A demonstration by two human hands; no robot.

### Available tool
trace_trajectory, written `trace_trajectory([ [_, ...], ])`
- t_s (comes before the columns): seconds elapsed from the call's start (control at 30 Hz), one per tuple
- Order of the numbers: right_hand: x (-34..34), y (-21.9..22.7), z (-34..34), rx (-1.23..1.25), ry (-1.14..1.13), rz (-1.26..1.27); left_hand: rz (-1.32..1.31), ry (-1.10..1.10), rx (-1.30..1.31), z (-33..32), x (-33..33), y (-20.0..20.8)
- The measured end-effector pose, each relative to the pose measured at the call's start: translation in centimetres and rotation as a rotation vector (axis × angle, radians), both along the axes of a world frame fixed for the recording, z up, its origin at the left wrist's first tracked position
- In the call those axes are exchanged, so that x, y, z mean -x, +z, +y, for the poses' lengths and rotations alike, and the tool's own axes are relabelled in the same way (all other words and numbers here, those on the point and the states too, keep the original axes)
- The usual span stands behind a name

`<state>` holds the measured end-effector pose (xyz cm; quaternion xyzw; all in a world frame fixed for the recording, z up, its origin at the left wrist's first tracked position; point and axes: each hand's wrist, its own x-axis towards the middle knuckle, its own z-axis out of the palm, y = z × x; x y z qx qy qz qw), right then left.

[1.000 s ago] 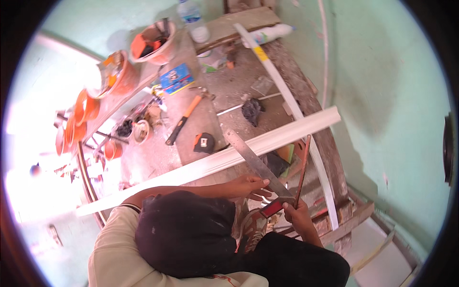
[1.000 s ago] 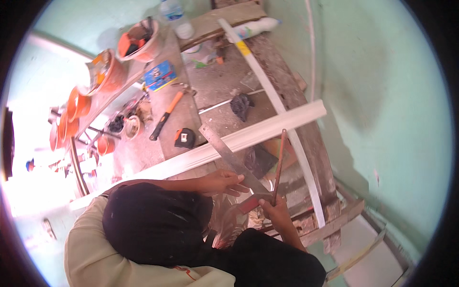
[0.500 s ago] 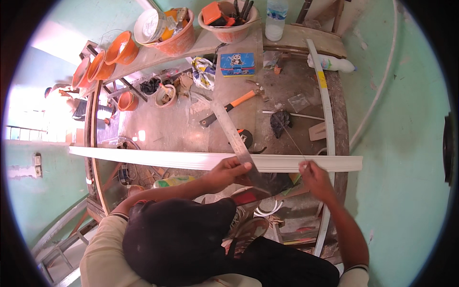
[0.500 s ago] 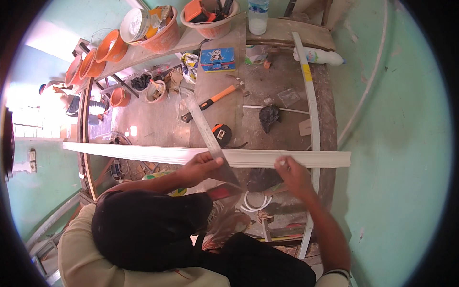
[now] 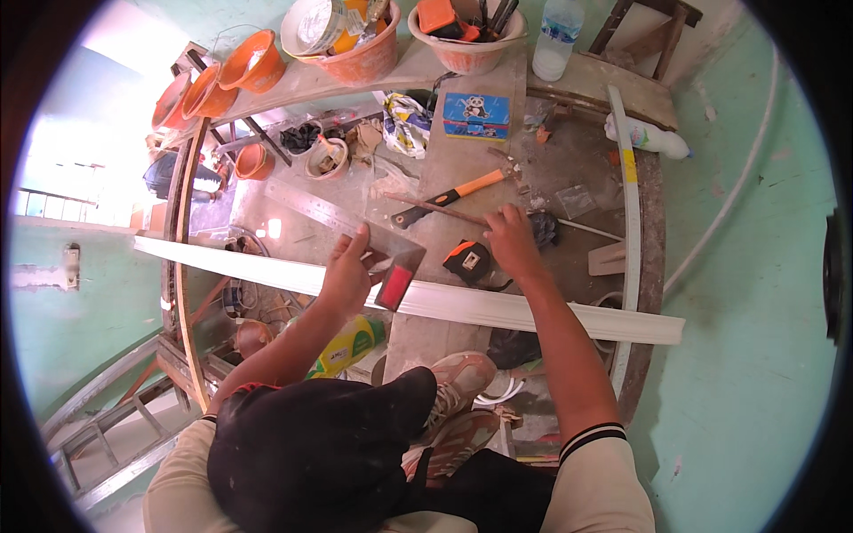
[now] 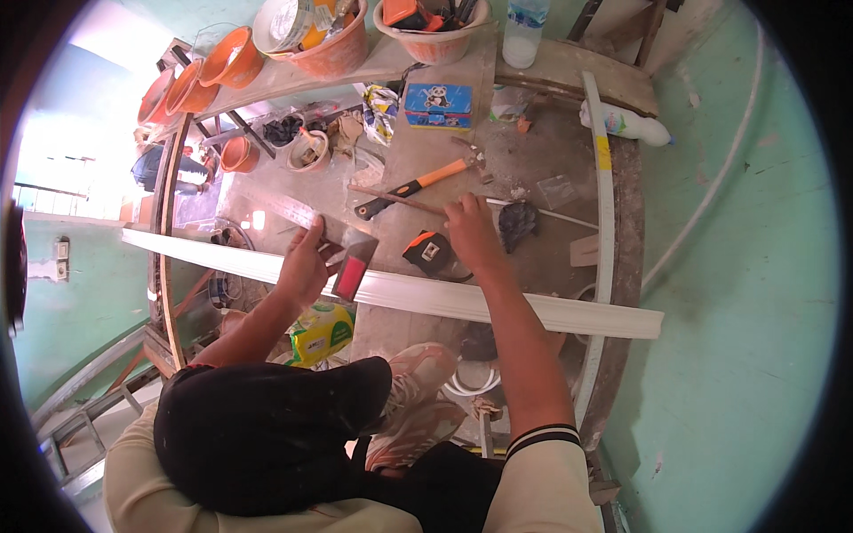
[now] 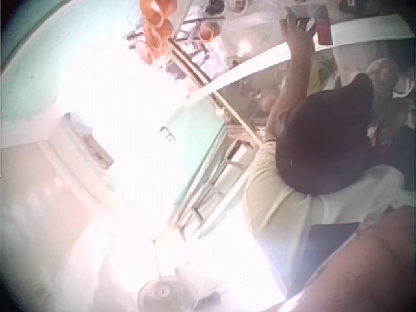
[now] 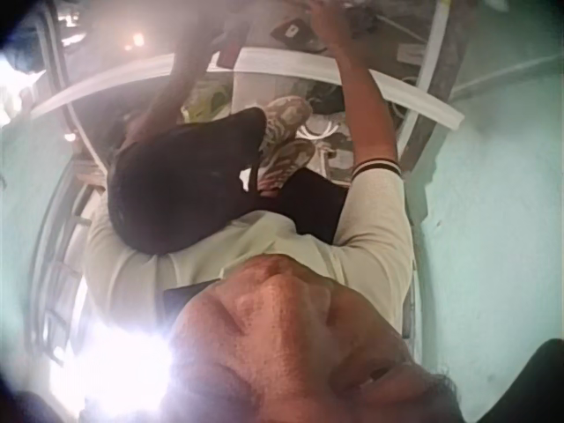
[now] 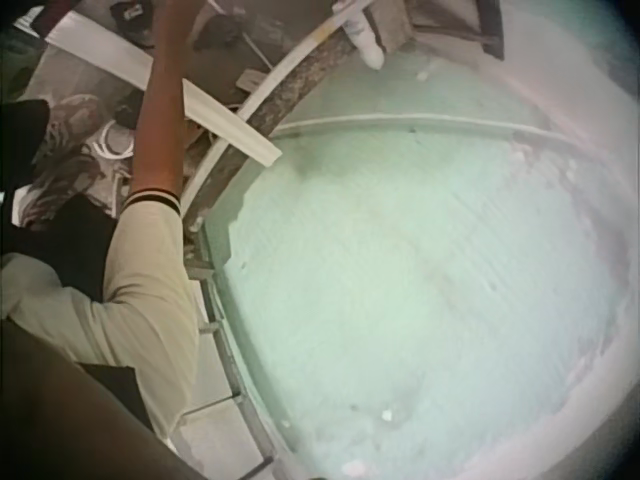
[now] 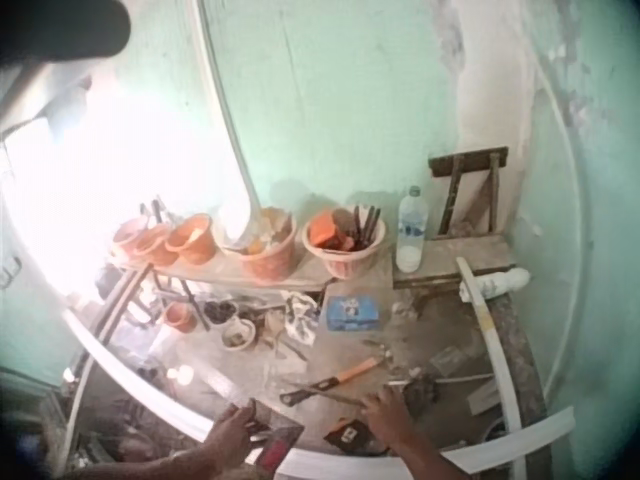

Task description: The person measures a wall section with a tape measure, then retrieves a long white molding strip. They place the strip on a workbench, measure it, and mark it with a pencil before cutting it with a hand saw.

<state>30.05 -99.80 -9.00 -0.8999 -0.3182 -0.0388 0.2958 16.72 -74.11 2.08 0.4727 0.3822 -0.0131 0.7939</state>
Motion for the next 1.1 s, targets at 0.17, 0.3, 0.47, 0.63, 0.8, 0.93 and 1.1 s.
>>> trace_trajectory([
  [0.17,3.2,4.4,-0.2,-0.027,0.235,0.198,-0.063,0.098,-0.042,1.6,-1.7,-0.8],
  [0.3,6.2,3.5,0.3,0.167,0.165,0.194,-0.107,0.134,-0.044,-0.2,-4.4,-1.6],
  [0.47,6.6,3.7,0.0,0.026,0.106,0.246,-0.084,0.098,0.03,-2.2,-9.0,-4.0],
  [0.63,6.6,9.1,-6.2,-0.075,0.083,0.682,-0.095,0.063,0.2,-3.7,-16.2,-7.9],
  [0.8,9.3,11.5,-14.0,-0.541,-0.091,1.52,-0.056,-0.005,0.222,-4.2,-21.2,-9.8],
  [0.93,14.8,11.9,-18.4,-0.784,-0.222,1.751,-0.047,-0.001,0.233,-2.9,-21.3,-8.7],
  [1.1,18.8,11.6,-17.0,-1.019,-0.236,1.829,-0.139,-0.423,-0.112,-5.1,-15.2,-6.0],
])
